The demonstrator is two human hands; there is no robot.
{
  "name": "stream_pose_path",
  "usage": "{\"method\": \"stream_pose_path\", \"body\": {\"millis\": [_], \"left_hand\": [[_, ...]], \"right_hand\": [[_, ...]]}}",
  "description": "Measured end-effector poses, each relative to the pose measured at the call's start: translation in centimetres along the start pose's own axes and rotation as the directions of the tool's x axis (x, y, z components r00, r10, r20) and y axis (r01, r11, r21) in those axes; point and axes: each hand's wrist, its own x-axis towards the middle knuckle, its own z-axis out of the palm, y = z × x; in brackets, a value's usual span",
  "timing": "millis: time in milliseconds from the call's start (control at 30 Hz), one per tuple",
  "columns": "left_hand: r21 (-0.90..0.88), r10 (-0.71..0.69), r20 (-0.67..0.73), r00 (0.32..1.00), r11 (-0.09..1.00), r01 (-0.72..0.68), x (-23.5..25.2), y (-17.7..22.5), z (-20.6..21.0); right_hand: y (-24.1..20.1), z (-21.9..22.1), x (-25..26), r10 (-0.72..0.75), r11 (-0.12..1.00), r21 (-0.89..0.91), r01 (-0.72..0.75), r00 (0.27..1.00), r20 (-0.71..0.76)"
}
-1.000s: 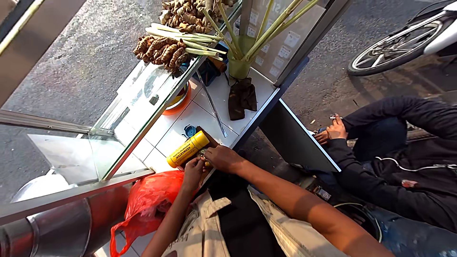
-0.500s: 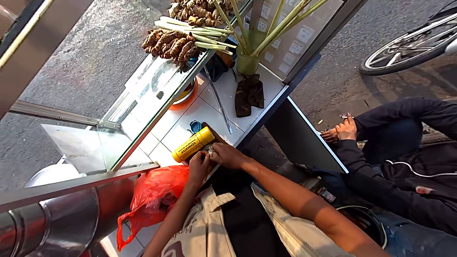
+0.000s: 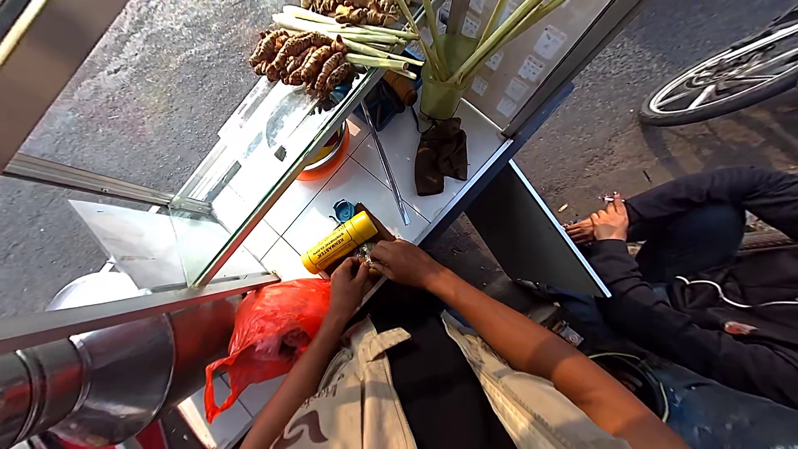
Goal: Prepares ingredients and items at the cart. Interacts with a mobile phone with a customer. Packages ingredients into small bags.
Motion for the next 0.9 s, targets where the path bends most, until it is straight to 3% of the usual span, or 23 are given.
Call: {"method": "stream_pose_path", "body": {"millis": [133, 300, 667, 800, 900], "left_hand": [[-0.005, 0.021, -0.001, 1.000, 1.000, -0.021, -0.1, 0.3, 0.0], [0.019, 0.035, 0.021, 0.999, 0.999, -0.035, -0.1, 0.1, 0.2], [0.080, 0.160, -0.037, 0.986, 0.984, -0.156, -0.3, -1.0, 0.8], [0.074, 0.103, -0.022, 0.994, 0.992, -0.102, -1.1, 1.2, 0.8], [-0.044, 0.011, 0.025, 1.000, 0.999, -0.010, -1.6, 2.3, 0.8]], "right_hand": [[0.1, 0.4, 0.0, -0.026, 0.997, -0.072, 0.023, 0.999, -0.042], [-0.6, -0.2, 0.1, 0.014, 0.993, -0.119, -0.005, 0.997, 0.074], [-0.4, 0.6, 0.2, 0.048, 0.959, 0.275, -0.067, 0.996, 0.073], [-0.7, -0.1, -0.4, 0.070, 0.932, 0.359, -0.056, 0.997, -0.026], [-1.0, -1.0, -0.8, 0.097, 0.921, 0.386, -0.059, 0.992, -0.080]]}}
